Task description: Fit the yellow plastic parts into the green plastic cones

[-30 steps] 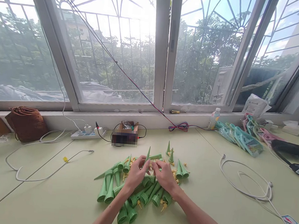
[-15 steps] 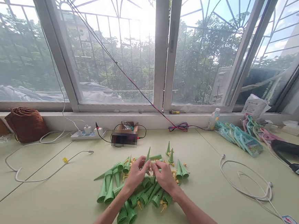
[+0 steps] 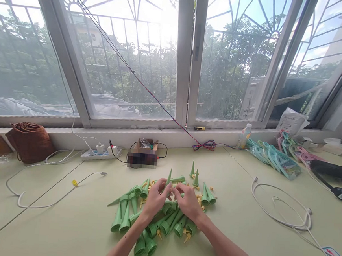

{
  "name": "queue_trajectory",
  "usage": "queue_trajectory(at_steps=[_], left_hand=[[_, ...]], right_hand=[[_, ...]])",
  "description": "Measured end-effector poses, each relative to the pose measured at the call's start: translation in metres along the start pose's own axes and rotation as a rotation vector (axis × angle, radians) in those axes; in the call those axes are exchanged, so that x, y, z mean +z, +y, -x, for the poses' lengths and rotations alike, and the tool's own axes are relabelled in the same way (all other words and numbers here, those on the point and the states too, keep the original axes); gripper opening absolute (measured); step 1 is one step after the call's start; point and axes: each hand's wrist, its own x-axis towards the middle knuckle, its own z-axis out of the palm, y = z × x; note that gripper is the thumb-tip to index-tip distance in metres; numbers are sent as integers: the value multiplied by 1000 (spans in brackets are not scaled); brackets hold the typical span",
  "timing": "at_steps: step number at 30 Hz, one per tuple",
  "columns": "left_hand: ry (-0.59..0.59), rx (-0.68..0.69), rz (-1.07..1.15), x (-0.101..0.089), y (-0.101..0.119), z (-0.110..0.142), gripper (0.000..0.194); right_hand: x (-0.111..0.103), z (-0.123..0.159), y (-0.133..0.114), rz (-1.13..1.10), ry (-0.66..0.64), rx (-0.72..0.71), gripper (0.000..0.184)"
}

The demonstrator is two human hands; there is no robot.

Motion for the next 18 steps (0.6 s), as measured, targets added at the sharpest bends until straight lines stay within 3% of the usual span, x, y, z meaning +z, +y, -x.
queue_trajectory(at_steps=[4, 12, 18], left_hand=[[2, -6, 1, 0, 0, 0, 27], [3, 13, -14, -1, 2, 0, 24], [-15, 4, -14, 0, 5, 1, 26]], right_hand=[[1, 0, 2, 39, 0, 20, 44], [-2, 1, -6, -31, -4, 0, 25], [1, 1, 1, 18, 8, 1, 36]])
